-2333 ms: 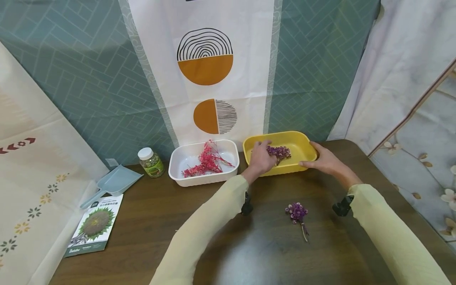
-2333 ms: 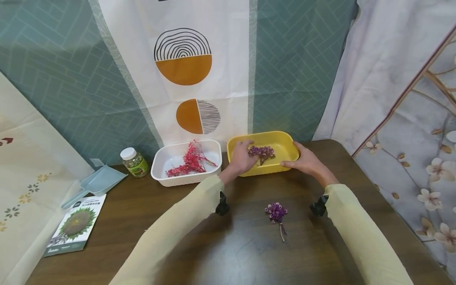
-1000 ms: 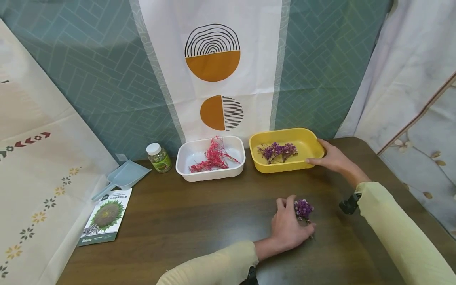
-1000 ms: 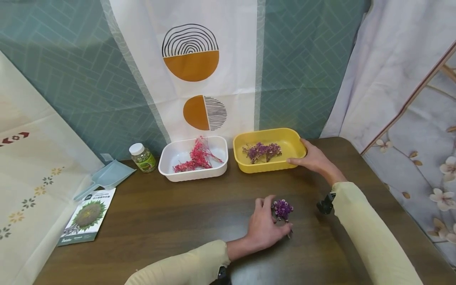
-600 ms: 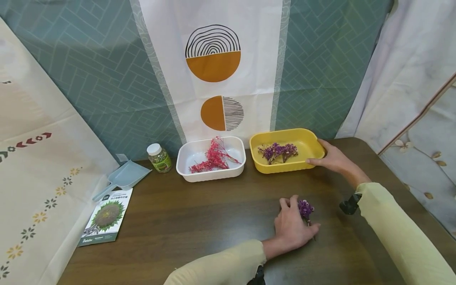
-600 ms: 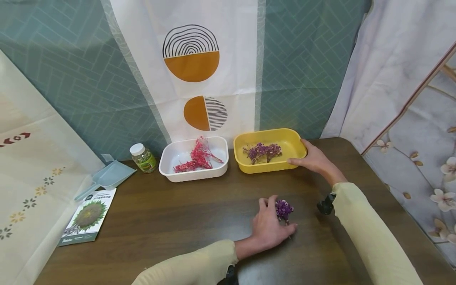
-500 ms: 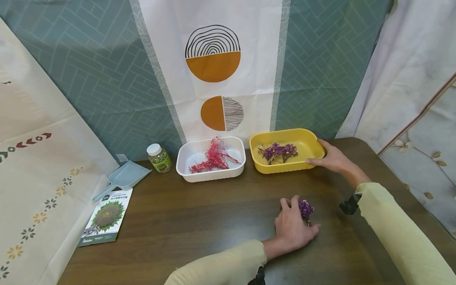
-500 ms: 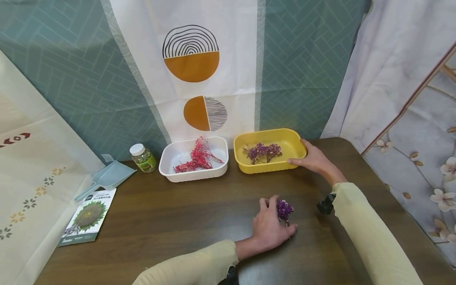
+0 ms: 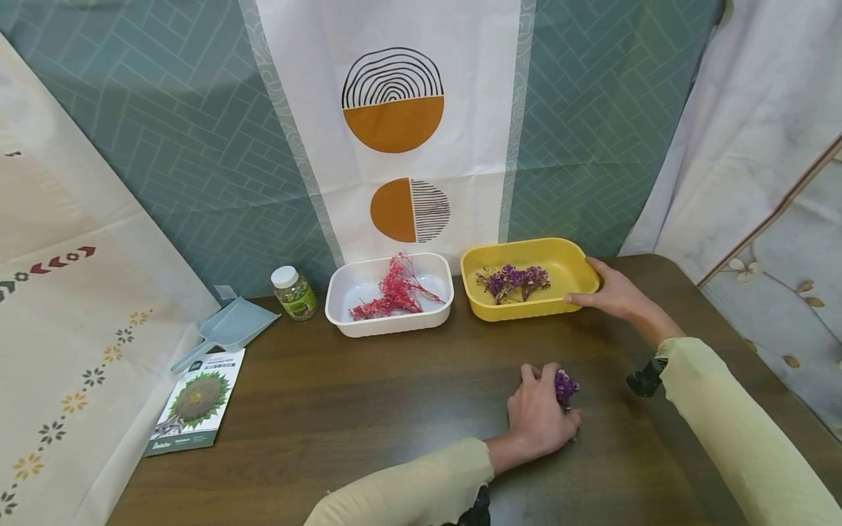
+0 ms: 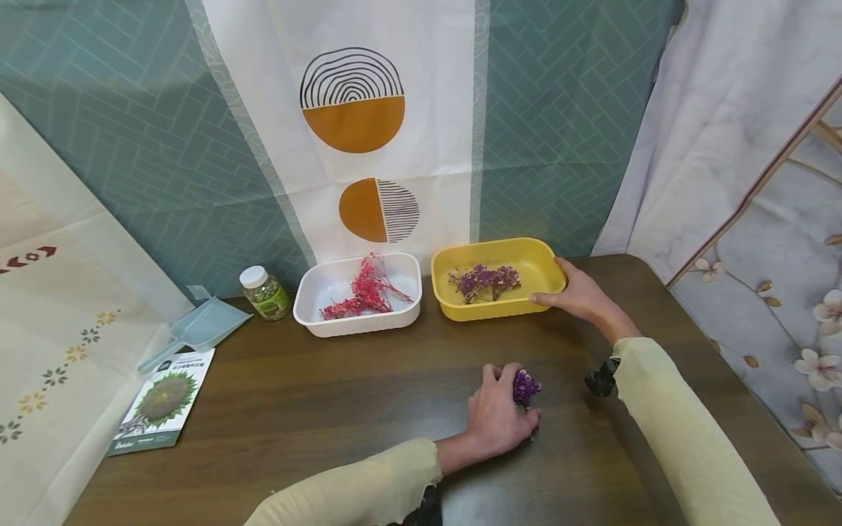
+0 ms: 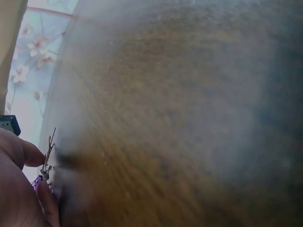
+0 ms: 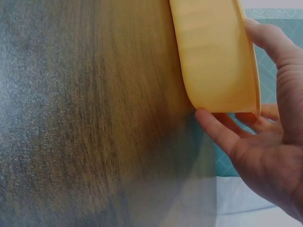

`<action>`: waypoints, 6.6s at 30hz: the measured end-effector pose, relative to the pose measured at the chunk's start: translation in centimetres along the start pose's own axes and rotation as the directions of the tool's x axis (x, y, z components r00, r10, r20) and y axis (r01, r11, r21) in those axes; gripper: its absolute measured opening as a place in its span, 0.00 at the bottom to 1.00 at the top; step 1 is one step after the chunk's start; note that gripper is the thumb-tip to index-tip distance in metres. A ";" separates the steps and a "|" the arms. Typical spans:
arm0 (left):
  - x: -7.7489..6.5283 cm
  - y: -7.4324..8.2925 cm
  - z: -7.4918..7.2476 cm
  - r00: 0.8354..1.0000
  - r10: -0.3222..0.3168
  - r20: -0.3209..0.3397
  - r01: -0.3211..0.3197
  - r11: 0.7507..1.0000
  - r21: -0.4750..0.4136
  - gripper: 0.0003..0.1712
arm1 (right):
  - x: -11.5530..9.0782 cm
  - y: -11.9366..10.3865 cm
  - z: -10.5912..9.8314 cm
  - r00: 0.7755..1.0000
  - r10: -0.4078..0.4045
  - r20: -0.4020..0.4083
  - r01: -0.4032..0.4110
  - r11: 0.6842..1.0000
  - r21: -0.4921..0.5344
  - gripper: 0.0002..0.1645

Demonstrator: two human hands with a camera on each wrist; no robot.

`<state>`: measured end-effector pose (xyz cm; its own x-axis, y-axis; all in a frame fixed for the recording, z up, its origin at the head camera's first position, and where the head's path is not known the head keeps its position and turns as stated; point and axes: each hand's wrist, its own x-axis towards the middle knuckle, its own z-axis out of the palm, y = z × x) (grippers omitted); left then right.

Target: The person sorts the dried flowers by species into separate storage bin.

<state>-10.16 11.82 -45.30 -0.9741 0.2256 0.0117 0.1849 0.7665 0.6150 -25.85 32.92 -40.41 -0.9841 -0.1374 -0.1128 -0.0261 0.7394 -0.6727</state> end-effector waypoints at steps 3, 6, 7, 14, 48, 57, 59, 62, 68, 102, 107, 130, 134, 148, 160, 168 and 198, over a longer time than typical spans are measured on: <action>0.0 -0.3 0.0 1.000 0.025 -0.014 -0.025 0.999 -0.028 0.37 | 0.0 0.0 0.0 1.000 0.001 0.001 -0.001 1.000 0.000 0.67; -0.1 -0.6 -0.2 0.998 0.045 -0.033 -0.047 0.997 -0.065 0.36 | 0.1 0.0 0.0 1.000 0.001 0.007 -0.001 1.000 0.000 0.67; -0.1 -0.7 -0.2 0.998 0.051 -0.037 -0.053 0.996 -0.076 0.36 | 0.1 0.1 0.0 1.000 -0.001 0.008 0.001 1.000 -0.002 0.67; -0.1 -1.3 -0.5 0.997 0.076 -0.034 -0.080 0.987 -0.140 0.36 | 0.1 0.3 0.0 1.000 -0.004 0.010 0.004 1.000 -0.001 0.68; 1.0 -2.8 -2.4 0.977 0.185 -0.106 -0.206 0.945 -0.252 0.38 | 0.2 0.2 0.1 1.000 0.017 0.012 -0.017 1.000 0.013 0.67; 2.4 -2.3 -4.1 0.981 0.180 -0.075 -0.194 0.949 -0.251 0.37 | 0.0 0.1 0.1 1.000 0.015 0.010 -0.015 1.000 0.016 0.66; 2.8 -2.1 -4.5 0.981 0.178 -0.075 -0.192 0.950 -0.245 0.37 | 0.0 0.0 0.1 1.000 0.011 0.008 -0.011 1.000 0.013 0.67; 3.5 -1.9 -5.3 0.979 0.187 -0.075 -0.200 0.950 -0.241 0.37 | 0.1 0.1 0.1 1.000 0.006 0.005 -0.006 1.000 0.017 0.66; 4.8 -1.5 -6.5 0.970 0.228 -0.088 -0.242 0.946 -0.214 0.36 | 0.1 0.2 0.2 1.000 -0.002 0.000 0.002 1.000 0.027 0.65; 11.8 1.1 -8.5 0.972 0.192 -0.135 -0.197 0.980 -0.031 0.37 | 0.3 0.7 0.4 0.999 -0.047 -0.026 0.049 0.997 0.062 0.66; 12.9 1.5 -9.0 0.974 0.182 -0.132 -0.184 0.983 -0.002 0.37 | 0.3 0.6 0.4 0.999 -0.038 -0.031 0.040 0.998 0.054 0.63; 17.1 1.7 -9.1 0.970 0.215 -0.118 -0.211 0.977 0.042 0.37 | 0.4 0.8 0.3 1.000 -0.020 -0.022 0.021 0.999 0.037 0.63; 17.4 1.5 -8.8 0.966 0.240 -0.102 -0.235 0.970 0.059 0.36 | 0.5 0.9 0.4 0.999 -0.024 -0.022 0.025 0.999 0.026 0.63; 18.1 1.0 -7.6 0.972 0.232 -0.039 -0.231 0.972 0.035 0.37 | 0.6 0.8 0.6 0.999 -0.013 -0.038 0.014 0.999 0.042 0.62; 18.0 1.0 -7.3 0.977 0.213 0.011 -0.214 0.976 0.035 0.40 | 0.5 0.7 0.7 0.999 -0.013 -0.032 0.015 0.998 0.067 0.62; 18.0 0.8 -7.1 0.977 0.214 0.010 -0.214 0.976 0.045 0.46 | 0.6 0.7 0.6 0.999 -0.033 -0.040 0.036 0.998 0.055 0.64; 11.8 -3.8 -10.5 0.939 0.327 -0.103 -0.342 0.869 -0.357 0.38 | 0.9 1.4 -0.4 0.999 -0.032 0.000 0.032 0.996 0.078 0.64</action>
<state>-23.70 5.23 -39.23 -0.8678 0.4011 0.2935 0.4477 0.3745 0.8120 -26.88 34.08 -41.19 -0.9827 -0.1612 -0.0909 -0.0441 0.6811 -0.7309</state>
